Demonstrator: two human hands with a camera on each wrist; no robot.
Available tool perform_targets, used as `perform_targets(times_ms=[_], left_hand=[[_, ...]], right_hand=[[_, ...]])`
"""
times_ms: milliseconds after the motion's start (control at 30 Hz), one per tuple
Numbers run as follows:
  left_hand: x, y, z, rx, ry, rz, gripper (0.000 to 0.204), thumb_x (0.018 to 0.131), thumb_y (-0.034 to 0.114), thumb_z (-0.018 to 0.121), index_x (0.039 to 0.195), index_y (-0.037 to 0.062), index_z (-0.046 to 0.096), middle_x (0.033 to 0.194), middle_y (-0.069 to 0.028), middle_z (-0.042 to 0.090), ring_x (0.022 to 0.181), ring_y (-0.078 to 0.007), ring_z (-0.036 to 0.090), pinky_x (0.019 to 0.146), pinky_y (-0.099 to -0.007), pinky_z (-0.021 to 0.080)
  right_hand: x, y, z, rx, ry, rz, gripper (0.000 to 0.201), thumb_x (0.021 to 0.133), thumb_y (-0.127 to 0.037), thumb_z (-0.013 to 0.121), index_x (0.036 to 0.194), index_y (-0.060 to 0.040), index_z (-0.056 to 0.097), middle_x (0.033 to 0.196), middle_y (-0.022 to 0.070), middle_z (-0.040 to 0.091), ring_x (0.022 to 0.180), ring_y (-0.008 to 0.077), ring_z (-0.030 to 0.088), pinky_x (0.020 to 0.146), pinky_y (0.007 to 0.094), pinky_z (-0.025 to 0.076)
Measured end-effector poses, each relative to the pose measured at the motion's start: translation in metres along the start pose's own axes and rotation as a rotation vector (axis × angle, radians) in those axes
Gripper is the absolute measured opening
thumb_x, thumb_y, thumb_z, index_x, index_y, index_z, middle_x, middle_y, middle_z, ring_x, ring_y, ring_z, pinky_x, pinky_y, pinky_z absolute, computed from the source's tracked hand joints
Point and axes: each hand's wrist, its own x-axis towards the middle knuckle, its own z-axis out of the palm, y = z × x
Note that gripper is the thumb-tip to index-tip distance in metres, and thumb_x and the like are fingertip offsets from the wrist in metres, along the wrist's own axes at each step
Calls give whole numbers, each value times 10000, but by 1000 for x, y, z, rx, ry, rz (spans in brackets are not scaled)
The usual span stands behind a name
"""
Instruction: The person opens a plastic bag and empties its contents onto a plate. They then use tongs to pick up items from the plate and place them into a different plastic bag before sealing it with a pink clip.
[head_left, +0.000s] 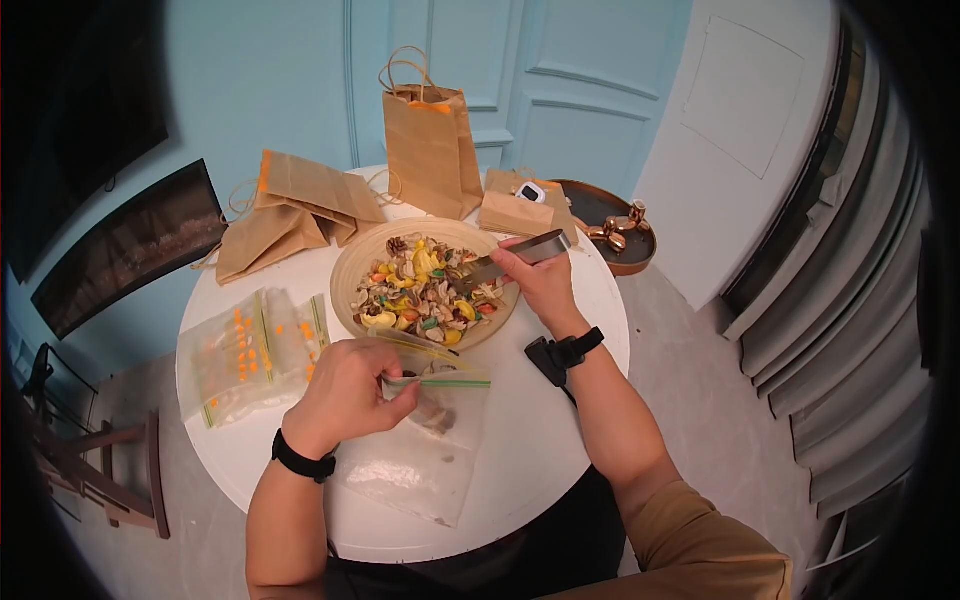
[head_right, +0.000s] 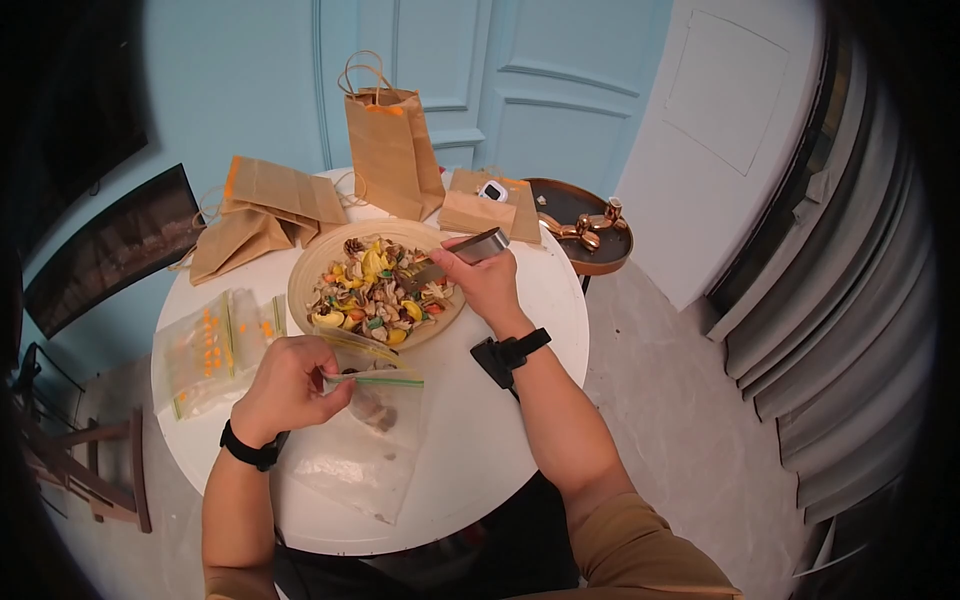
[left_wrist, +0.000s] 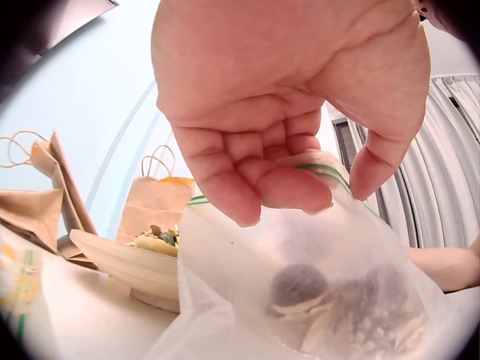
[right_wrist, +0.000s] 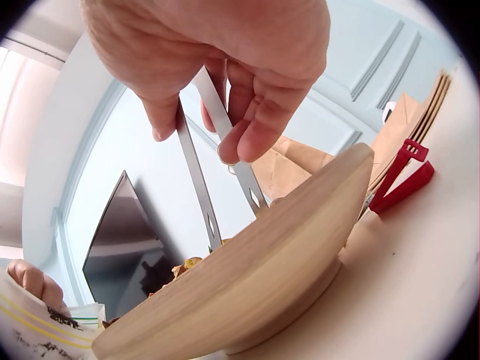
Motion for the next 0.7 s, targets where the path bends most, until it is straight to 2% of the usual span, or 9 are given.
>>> perform_targets(times_ms=[700], left_hand=[[0,1,0,8,-4,7,262,699,115,782,634,21,547,581,-91,561,474,-185,598,461,-280,460]], right_hand=[[-3,-4,4,3,-16,-8,214,857,-148,792,942,30,710,837,66,716,686,98,648,590,251,563]])
